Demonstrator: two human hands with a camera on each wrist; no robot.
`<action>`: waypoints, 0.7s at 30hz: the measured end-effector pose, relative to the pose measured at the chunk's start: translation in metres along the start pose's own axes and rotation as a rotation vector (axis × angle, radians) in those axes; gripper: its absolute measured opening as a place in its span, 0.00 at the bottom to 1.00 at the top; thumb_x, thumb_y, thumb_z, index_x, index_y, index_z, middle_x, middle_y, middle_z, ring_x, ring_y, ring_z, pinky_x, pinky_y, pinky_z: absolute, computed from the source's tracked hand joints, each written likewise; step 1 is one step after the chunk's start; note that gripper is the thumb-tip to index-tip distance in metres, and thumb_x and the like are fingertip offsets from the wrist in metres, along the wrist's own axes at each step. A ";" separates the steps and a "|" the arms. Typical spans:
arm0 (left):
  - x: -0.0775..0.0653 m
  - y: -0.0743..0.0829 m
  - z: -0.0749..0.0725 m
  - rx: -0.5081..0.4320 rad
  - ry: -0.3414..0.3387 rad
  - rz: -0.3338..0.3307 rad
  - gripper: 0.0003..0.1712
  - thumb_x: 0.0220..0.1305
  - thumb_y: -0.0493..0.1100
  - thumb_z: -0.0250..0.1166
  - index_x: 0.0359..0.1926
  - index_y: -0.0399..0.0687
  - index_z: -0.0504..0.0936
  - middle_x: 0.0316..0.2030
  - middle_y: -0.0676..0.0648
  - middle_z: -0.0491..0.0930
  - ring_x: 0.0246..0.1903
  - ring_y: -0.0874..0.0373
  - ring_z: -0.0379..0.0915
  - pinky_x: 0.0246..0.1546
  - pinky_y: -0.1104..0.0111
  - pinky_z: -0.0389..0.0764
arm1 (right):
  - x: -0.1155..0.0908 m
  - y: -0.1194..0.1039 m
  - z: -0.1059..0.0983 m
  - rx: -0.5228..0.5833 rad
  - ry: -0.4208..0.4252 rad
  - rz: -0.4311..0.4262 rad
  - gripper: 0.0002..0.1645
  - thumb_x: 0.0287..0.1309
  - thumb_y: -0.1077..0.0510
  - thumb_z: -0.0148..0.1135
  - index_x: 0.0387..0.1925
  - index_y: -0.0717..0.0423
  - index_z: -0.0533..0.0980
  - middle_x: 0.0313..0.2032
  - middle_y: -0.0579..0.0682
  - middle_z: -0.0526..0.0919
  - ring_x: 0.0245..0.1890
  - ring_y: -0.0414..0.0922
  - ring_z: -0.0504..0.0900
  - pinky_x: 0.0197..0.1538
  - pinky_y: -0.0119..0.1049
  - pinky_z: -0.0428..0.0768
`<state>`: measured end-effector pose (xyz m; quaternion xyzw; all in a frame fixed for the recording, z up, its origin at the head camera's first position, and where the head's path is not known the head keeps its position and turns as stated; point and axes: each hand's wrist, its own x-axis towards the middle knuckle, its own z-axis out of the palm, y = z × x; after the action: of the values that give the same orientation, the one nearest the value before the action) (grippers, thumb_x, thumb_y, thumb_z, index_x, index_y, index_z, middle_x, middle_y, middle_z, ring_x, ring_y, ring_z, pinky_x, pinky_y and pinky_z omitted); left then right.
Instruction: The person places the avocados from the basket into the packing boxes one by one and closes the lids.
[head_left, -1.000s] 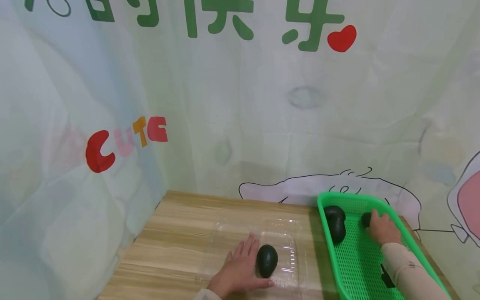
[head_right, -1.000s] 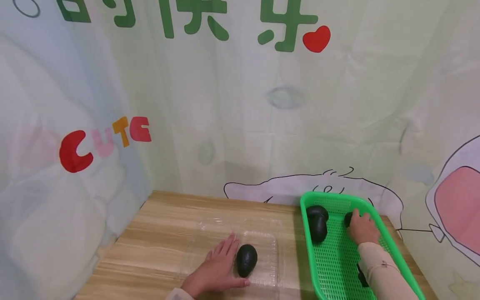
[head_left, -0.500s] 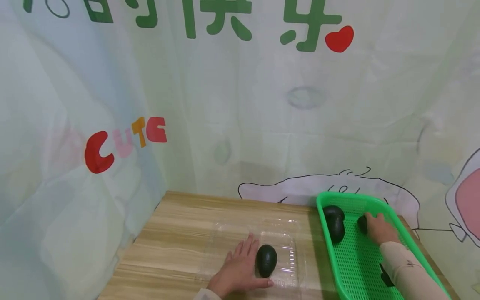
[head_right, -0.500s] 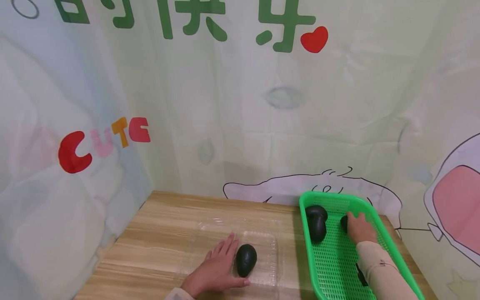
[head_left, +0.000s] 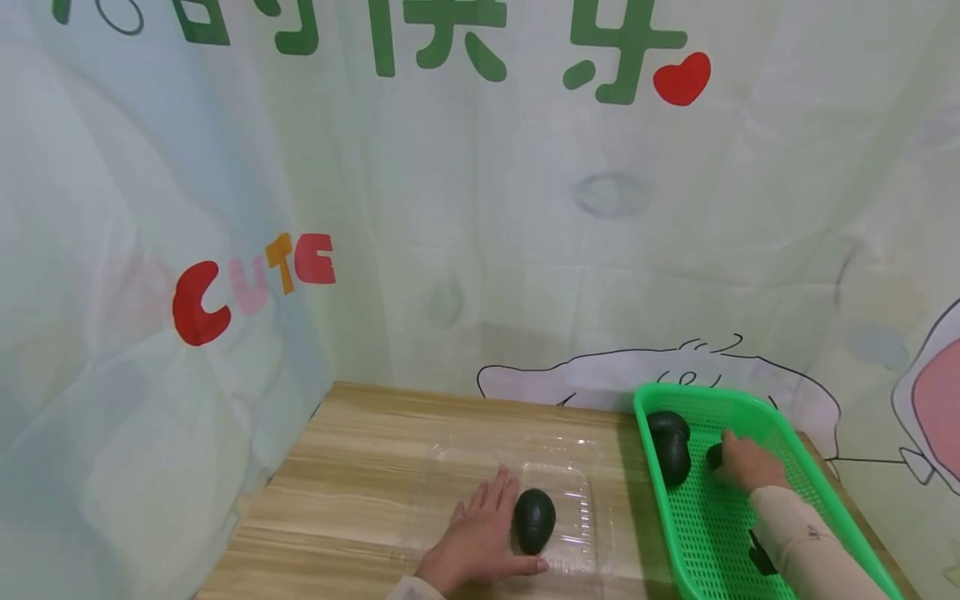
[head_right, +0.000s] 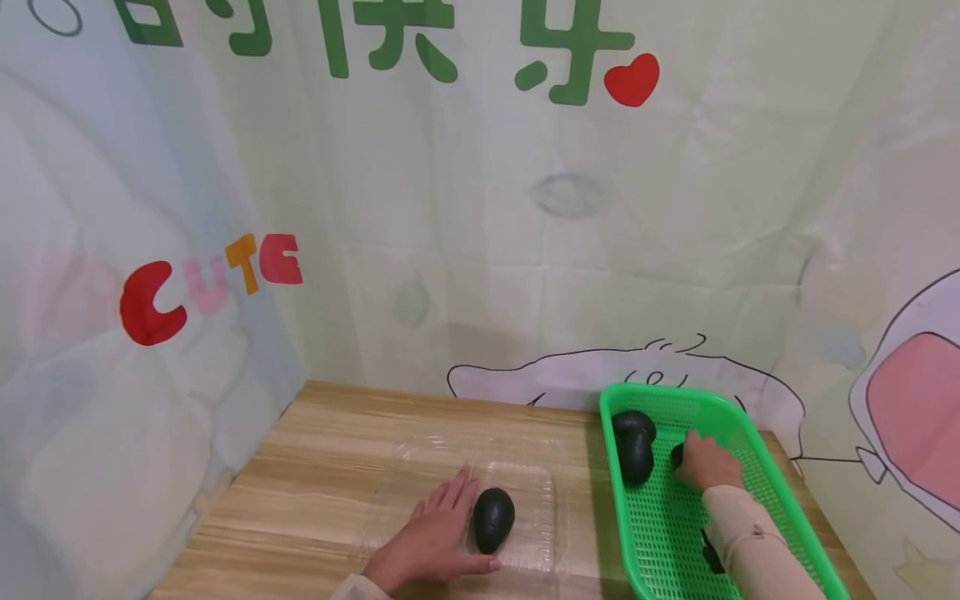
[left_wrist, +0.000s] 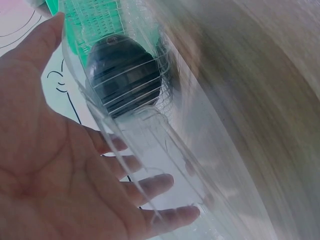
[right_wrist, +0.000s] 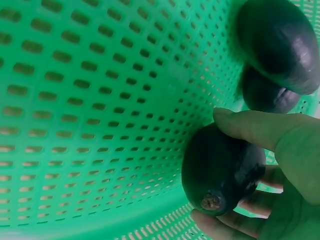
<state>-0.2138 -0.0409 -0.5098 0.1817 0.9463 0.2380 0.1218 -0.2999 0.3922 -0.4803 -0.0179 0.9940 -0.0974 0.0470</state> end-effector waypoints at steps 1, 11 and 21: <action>0.000 0.000 0.000 -0.001 0.000 -0.001 0.71 0.47 0.79 0.69 0.80 0.44 0.52 0.81 0.40 0.43 0.76 0.34 0.48 0.65 0.28 0.57 | 0.000 -0.001 0.000 0.002 -0.006 0.005 0.41 0.56 0.60 0.73 0.59 0.82 0.62 0.47 0.80 0.75 0.42 0.73 0.80 0.36 0.62 0.81; -0.001 0.000 0.001 0.005 0.004 0.006 0.71 0.48 0.79 0.69 0.80 0.43 0.51 0.81 0.40 0.43 0.76 0.35 0.48 0.65 0.29 0.57 | -0.012 -0.001 -0.011 0.077 -0.003 0.049 0.42 0.57 0.52 0.71 0.56 0.82 0.64 0.46 0.79 0.75 0.45 0.73 0.78 0.41 0.62 0.80; 0.000 -0.001 0.001 -0.006 0.014 0.019 0.71 0.48 0.79 0.69 0.80 0.43 0.51 0.81 0.39 0.43 0.76 0.35 0.48 0.65 0.28 0.57 | -0.031 -0.010 -0.028 0.096 -0.003 0.098 0.56 0.59 0.41 0.70 0.63 0.85 0.58 0.55 0.87 0.65 0.53 0.78 0.72 0.48 0.67 0.77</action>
<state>-0.2134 -0.0415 -0.5111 0.1885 0.9447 0.2432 0.1135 -0.2717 0.3896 -0.4480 0.0331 0.9878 -0.1422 0.0541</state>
